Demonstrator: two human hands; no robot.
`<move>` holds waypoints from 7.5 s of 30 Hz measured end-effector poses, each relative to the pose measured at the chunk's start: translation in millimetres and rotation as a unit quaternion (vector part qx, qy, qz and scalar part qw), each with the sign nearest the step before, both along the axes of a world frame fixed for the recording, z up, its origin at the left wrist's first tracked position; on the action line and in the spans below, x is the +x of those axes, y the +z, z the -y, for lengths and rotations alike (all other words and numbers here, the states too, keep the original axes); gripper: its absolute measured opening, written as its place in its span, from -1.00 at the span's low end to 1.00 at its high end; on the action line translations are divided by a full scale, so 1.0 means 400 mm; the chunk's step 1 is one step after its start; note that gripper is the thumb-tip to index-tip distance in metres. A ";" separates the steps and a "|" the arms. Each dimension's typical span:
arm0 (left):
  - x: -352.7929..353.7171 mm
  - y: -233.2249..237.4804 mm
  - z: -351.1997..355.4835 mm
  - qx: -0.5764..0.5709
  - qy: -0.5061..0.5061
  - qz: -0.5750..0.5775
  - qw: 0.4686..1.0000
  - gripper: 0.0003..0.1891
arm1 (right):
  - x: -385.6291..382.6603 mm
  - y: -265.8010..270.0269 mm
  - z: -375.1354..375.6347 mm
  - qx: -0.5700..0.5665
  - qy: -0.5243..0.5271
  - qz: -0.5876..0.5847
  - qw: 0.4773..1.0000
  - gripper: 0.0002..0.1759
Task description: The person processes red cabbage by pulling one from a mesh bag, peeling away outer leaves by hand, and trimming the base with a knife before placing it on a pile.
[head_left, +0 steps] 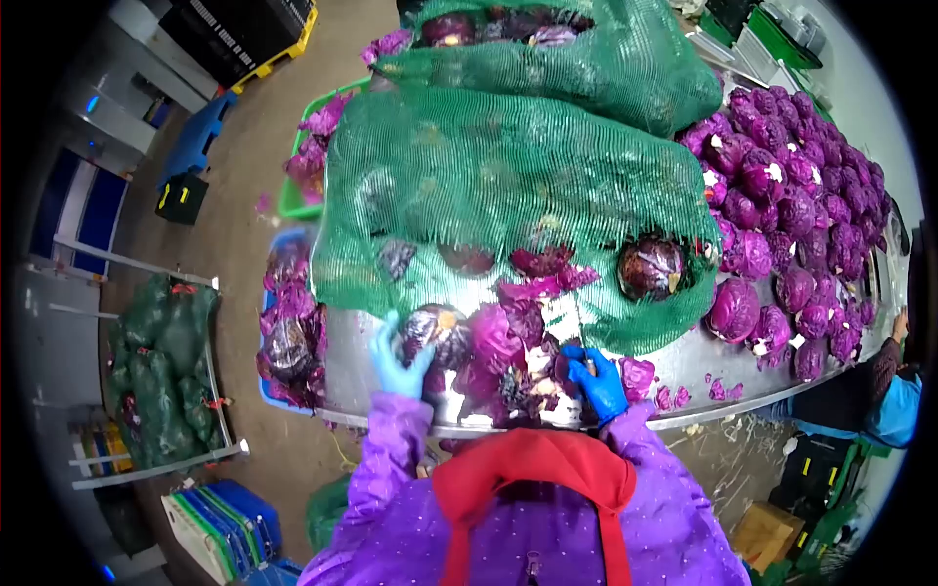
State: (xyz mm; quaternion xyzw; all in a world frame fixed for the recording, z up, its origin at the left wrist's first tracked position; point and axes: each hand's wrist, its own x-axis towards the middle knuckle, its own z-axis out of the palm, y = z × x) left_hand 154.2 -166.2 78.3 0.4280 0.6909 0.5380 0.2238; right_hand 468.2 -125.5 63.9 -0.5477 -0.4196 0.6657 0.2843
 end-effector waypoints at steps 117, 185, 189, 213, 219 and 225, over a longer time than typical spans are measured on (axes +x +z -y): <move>0.204 -0.098 0.135 -0.059 0.007 0.278 0.959 -0.27 | -0.149 0.091 -0.021 0.071 0.160 -0.070 0.982 -0.38; 0.182 0.010 0.112 -0.119 0.012 0.157 0.980 0.06 | 0.013 0.044 -0.183 0.284 0.143 0.290 0.903 -0.62; 0.179 0.010 0.066 -0.103 -0.157 -0.186 0.964 0.13 | -0.089 0.173 -0.142 0.166 0.200 0.087 0.962 -0.57; 0.195 0.001 0.062 -0.147 -0.065 -0.071 0.984 0.23 | -0.212 0.063 -0.116 0.289 0.453 0.110 0.836 -0.25; 0.188 -0.020 0.068 -0.186 -0.099 -0.152 0.966 0.25 | -0.239 0.015 -0.207 0.077 0.317 0.117 0.938 -0.51; 0.142 -0.033 0.106 -0.120 -0.132 -0.043 0.983 0.24 | -0.209 -0.037 -0.204 0.115 0.243 -0.050 0.962 -0.53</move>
